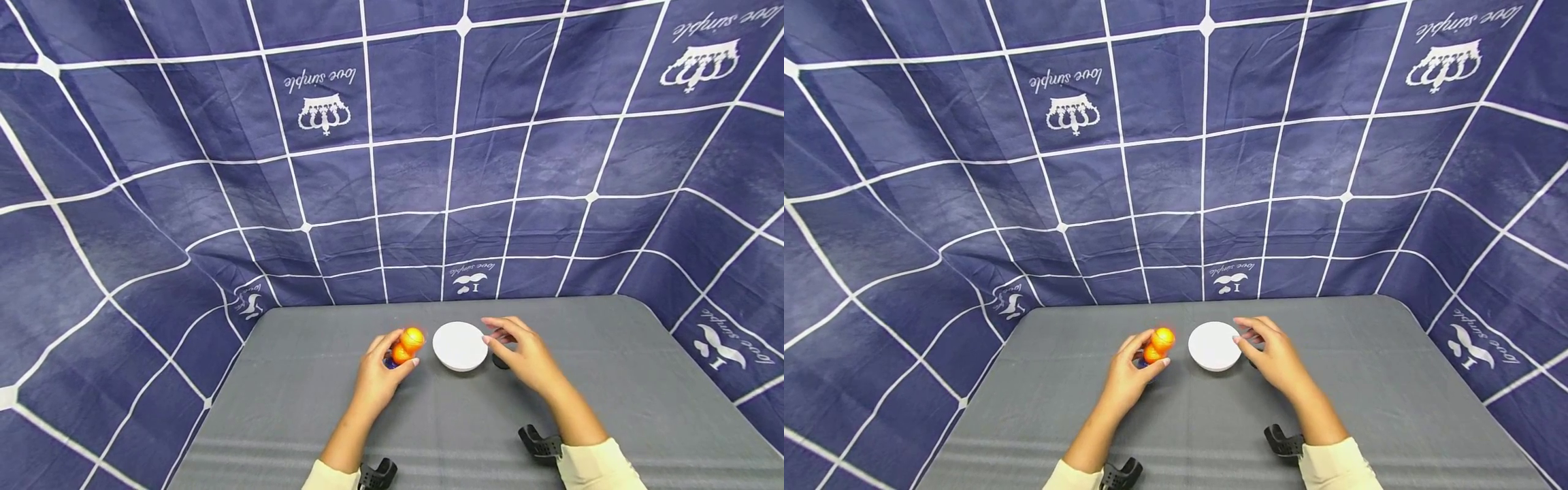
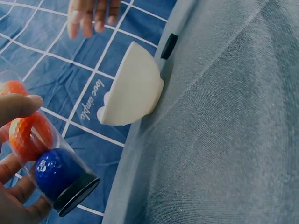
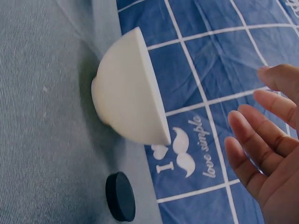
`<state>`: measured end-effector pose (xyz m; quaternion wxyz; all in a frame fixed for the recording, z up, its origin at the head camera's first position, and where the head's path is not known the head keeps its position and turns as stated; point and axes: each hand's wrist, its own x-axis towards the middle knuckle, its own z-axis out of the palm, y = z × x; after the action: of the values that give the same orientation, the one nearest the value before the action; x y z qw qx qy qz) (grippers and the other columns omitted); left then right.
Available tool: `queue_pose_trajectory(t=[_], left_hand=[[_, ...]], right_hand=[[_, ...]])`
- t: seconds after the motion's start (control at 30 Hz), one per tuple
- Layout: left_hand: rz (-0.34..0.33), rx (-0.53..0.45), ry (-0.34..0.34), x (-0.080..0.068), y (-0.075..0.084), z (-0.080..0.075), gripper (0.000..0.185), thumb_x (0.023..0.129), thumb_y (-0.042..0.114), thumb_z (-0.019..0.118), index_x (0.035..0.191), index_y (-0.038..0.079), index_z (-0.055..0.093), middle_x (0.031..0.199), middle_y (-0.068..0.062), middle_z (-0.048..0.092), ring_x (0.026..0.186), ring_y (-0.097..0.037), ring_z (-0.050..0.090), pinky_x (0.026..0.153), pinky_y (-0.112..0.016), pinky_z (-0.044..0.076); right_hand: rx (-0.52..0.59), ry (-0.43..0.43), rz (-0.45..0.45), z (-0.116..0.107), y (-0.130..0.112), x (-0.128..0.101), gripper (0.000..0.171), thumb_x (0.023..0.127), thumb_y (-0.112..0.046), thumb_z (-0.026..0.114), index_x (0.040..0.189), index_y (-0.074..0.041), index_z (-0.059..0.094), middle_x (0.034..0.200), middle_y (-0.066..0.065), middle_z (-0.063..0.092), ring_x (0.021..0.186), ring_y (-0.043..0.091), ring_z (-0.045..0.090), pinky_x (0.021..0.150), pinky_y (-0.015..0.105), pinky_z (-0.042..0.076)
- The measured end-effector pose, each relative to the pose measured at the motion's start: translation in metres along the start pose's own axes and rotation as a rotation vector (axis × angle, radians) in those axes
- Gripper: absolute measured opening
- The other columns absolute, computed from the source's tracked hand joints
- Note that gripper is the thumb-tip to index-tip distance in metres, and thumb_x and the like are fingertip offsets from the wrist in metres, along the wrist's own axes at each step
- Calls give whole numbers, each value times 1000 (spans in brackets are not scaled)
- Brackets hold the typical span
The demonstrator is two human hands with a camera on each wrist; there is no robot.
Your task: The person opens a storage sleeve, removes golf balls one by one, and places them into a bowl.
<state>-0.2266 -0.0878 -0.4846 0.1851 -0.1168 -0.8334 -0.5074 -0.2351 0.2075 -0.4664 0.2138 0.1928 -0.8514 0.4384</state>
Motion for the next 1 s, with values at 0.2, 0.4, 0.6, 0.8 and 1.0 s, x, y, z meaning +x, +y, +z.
queue_pose_trajectory(t=[0.2,0.4,0.6,0.8,1.0], left_hand=[[84,82,-8,-1,1,1,54,73,15,90,123,21,71,111,-1,70,103,-18,65,93,-36,52],[120,134,-43,-1,4,2,54,72,16,89,122,24,72,107,1,69,103,-18,60,90,-36,47],[155,166,-58,-2,7,3,54,71,11,89,121,24,73,106,0,68,101,-19,57,88,-36,48],[187,243,-89,-3,9,4,54,71,13,90,121,25,73,107,1,66,100,-18,56,88,-35,49],[244,281,-97,-4,12,5,55,69,12,91,121,22,74,106,0,66,101,-20,57,89,-35,49]], right_hand=[[40,-34,-21,4,-5,0,32,91,-9,74,122,-9,71,109,10,70,90,1,64,81,23,56],[91,-63,-44,11,-10,-2,31,89,-7,75,120,-7,71,109,14,70,90,4,65,80,24,56],[145,-106,-63,17,-19,-4,34,89,-7,76,122,-4,70,110,15,70,88,5,67,79,26,57],[163,-134,-70,21,-27,-6,37,88,-9,76,124,-4,69,110,13,71,86,5,66,78,29,58],[155,-144,-87,28,-28,-9,38,88,-9,77,124,-4,69,108,10,71,84,5,65,78,29,58]])
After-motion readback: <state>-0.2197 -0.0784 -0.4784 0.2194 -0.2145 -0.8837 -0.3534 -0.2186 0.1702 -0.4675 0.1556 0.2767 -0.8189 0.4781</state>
